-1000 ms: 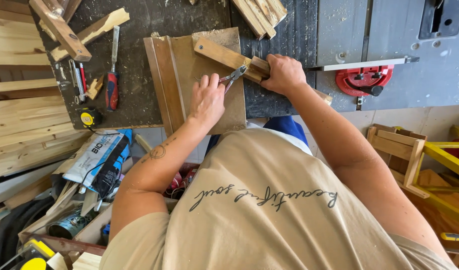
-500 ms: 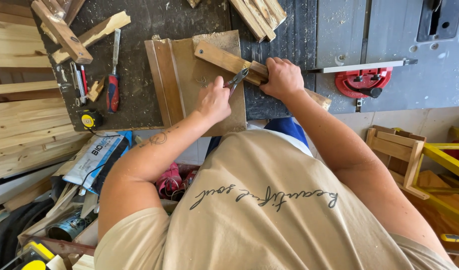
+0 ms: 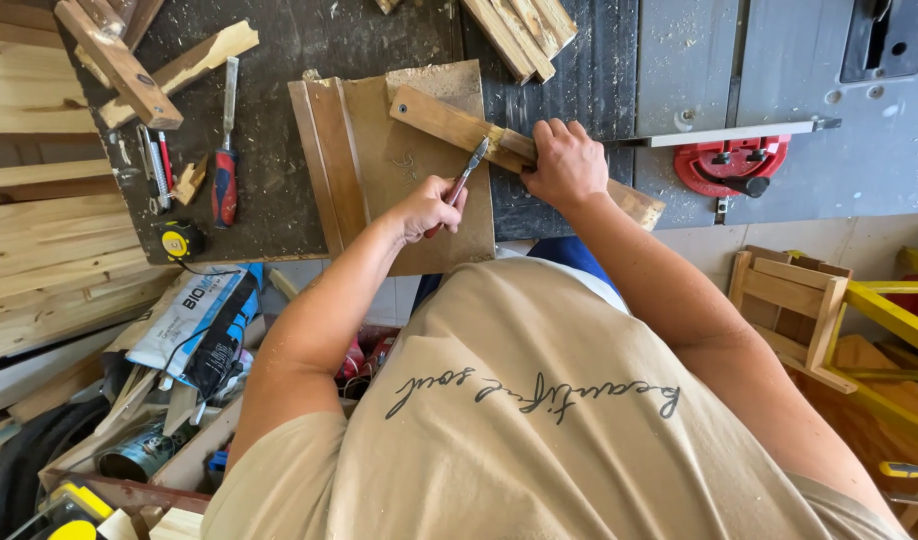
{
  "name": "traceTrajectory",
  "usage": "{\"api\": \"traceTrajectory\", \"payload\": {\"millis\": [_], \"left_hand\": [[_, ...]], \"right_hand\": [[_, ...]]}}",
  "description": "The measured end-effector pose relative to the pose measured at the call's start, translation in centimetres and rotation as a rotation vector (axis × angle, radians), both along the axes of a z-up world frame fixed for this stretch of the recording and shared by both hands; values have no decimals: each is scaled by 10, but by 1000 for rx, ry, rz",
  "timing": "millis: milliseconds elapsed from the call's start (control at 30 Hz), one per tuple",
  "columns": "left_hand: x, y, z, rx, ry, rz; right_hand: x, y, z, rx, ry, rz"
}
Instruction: Removing staples and nails from wooden boards using pliers to clean and organize wood scraps.
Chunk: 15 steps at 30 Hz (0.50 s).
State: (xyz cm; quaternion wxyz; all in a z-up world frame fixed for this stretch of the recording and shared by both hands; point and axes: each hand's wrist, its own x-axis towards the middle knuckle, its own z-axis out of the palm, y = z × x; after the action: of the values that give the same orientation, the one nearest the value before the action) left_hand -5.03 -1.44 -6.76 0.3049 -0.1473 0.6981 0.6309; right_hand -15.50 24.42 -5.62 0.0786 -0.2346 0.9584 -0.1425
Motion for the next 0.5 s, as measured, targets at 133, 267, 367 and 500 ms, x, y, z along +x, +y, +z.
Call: {"api": "traceTrajectory", "payload": {"millis": [133,267,367,500], "left_hand": [[-1,-3,-5,57,-19,1],[-2,15,33,-635,206,-412],[-26,44,106,-1091,214,-620],[-23,52,111,-1128,207,-638]], "right_hand": [[0,-2,6,-1,-4,-7],[2,0,0,24,-11,13],[1,-2,-2,32,-9,22],[0,-4,6,41,-20,24]]}}
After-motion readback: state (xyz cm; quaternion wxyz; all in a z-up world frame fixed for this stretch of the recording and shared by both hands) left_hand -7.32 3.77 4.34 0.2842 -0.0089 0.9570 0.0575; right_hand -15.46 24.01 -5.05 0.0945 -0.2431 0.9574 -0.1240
